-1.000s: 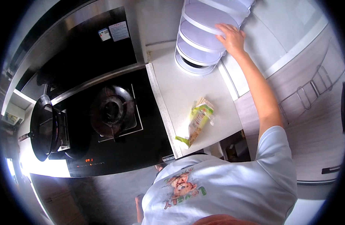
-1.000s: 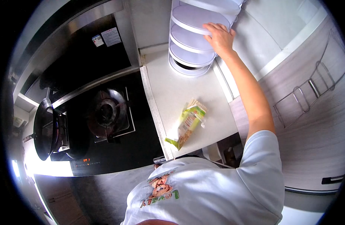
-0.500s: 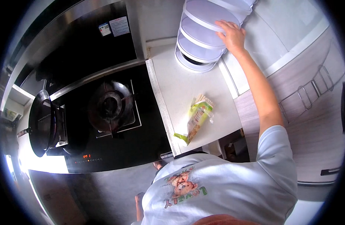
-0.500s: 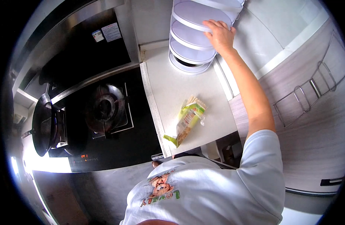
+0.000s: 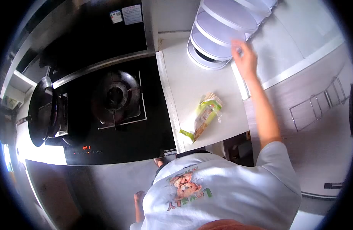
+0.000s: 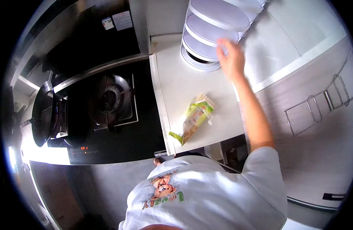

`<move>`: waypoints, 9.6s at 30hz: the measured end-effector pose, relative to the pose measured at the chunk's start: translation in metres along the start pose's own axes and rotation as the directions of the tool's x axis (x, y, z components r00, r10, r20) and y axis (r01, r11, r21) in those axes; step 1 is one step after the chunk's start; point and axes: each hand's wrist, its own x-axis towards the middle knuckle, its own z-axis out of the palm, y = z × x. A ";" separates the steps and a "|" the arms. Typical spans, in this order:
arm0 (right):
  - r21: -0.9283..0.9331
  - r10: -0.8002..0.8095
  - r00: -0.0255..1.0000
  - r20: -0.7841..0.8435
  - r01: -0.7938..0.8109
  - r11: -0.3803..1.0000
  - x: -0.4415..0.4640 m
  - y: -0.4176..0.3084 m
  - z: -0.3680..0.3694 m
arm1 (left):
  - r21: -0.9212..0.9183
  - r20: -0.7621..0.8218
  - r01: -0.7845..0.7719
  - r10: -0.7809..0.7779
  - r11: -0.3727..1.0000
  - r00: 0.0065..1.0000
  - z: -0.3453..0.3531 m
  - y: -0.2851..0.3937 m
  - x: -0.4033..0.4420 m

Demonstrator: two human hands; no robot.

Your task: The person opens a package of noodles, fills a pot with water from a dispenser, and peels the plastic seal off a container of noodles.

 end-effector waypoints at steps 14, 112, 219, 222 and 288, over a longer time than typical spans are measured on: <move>0.624 0.572 0.394 0.719 -0.729 -0.282 -0.064 0.096 0.184 | -0.529 -0.203 0.212 -0.365 0.822 0.909 0.038 0.020 -0.057; 0.225 0.549 0.122 0.827 -0.967 -0.123 -0.245 -0.022 0.033 | 0.170 0.291 -0.711 0.654 0.683 0.698 0.076 0.577 0.030; 0.425 -0.272 0.549 0.790 -0.170 0.889 -0.285 -0.356 0.138 | -0.904 -0.278 -0.385 0.427 0.186 0.860 -0.134 0.175 -0.143; 0.497 -0.311 0.498 0.809 -0.299 0.814 -0.281 -0.372 0.152 | -0.905 -0.298 -0.386 0.385 0.177 0.874 -0.132 0.177 -0.152; 0.510 -0.376 0.345 0.860 -0.557 0.655 -0.254 -0.806 0.286 | -0.961 -0.182 -0.248 0.401 0.121 0.898 -0.432 0.061 -0.114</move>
